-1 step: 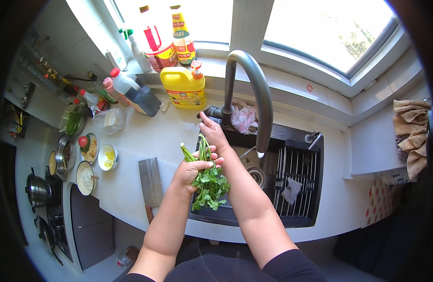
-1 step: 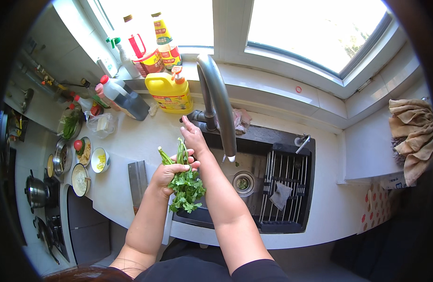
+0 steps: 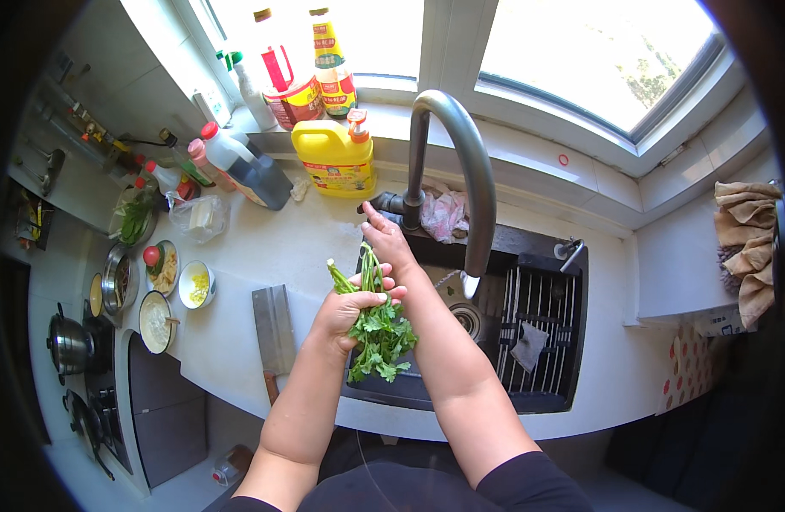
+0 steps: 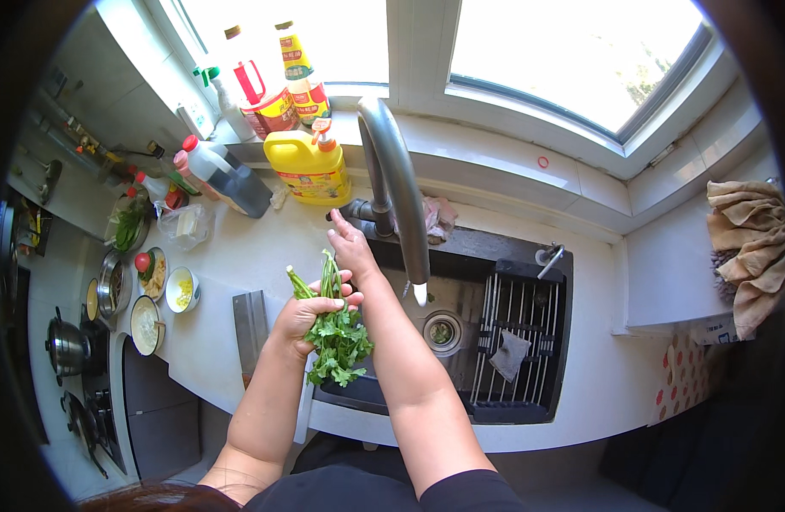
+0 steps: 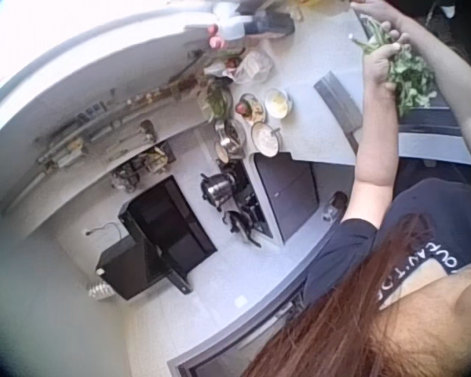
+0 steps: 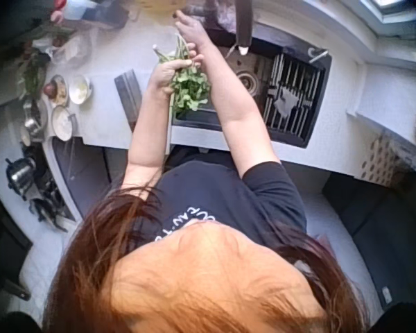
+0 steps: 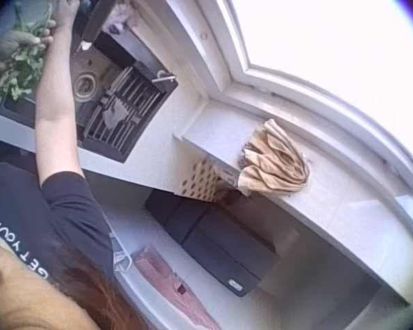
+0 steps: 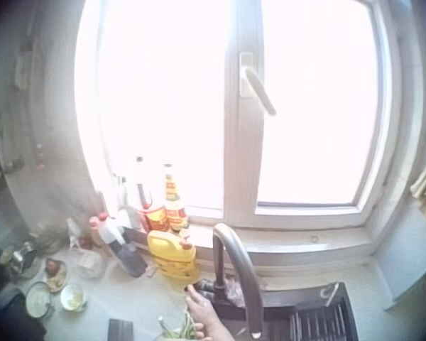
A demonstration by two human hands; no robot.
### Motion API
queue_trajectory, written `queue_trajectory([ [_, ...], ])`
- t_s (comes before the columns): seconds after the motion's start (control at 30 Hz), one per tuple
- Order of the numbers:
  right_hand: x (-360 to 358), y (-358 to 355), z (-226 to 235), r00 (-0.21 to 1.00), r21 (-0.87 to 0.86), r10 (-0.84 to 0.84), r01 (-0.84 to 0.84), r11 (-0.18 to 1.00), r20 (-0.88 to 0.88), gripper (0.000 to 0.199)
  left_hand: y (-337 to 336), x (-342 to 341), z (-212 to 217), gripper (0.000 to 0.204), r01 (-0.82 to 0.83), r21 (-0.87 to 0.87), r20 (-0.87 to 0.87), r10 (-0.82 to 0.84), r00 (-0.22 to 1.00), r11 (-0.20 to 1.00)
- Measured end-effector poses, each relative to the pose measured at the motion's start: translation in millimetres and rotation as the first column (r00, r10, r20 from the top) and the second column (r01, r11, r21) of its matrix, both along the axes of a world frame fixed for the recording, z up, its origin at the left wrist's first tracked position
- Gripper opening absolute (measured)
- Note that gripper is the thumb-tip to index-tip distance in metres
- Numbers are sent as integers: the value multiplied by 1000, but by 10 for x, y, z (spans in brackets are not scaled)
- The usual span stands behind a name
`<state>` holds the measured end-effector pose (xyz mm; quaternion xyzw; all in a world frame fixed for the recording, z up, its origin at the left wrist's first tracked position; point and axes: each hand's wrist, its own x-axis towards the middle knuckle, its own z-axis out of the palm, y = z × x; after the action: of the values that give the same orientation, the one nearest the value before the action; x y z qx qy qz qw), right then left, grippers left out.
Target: The person picks through green vegetables in a bowl, washes them under a kitchen faucet, and chops them into small pieces with a cleaver on a cutting board.
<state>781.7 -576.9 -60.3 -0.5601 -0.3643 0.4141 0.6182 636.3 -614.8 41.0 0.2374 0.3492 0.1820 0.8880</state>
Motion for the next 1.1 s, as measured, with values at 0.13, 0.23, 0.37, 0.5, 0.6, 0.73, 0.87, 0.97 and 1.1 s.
queue_trajectory([
  [0.13,62,-356,-182,989,-68,-103,97,993,-104,48,-95,120,-90,50,39,-38,27,-38,999,999],
  [0.23,181,-1088,-702,570,-31,40,-114,993,-821,31,-268,384,-335,48,143,-94,76,-136,988,985],
  [0.37,-78,-1829,-281,337,-349,-431,279,895,-837,24,-483,658,-692,41,211,-169,1,-213,977,963],
  [0.5,149,-2246,-633,556,-303,-406,272,913,-725,21,-624,766,-935,36,240,-117,-133,-254,958,964],
  [0.6,213,-2230,-152,618,-445,-481,226,867,-622,25,-624,720,-964,35,249,-131,-193,-271,943,959],
  [0.73,292,-2308,-190,713,-477,-390,90,875,-582,25,-619,574,-1001,31,210,-122,-242,-234,942,970],
  [0.87,161,-2191,-204,808,-396,-219,-19,918,-547,22,-655,456,-1131,24,250,-34,-289,-248,925,968],
  [0.97,78,-2113,-314,860,-415,-291,103,904,-419,17,-751,457,-1231,20,223,38,-293,-202,934,974],
  [1.1,50,-2076,-308,843,-451,-379,188,873,-381,19,-802,474,-1092,20,221,45,-325,-195,925,974],
])
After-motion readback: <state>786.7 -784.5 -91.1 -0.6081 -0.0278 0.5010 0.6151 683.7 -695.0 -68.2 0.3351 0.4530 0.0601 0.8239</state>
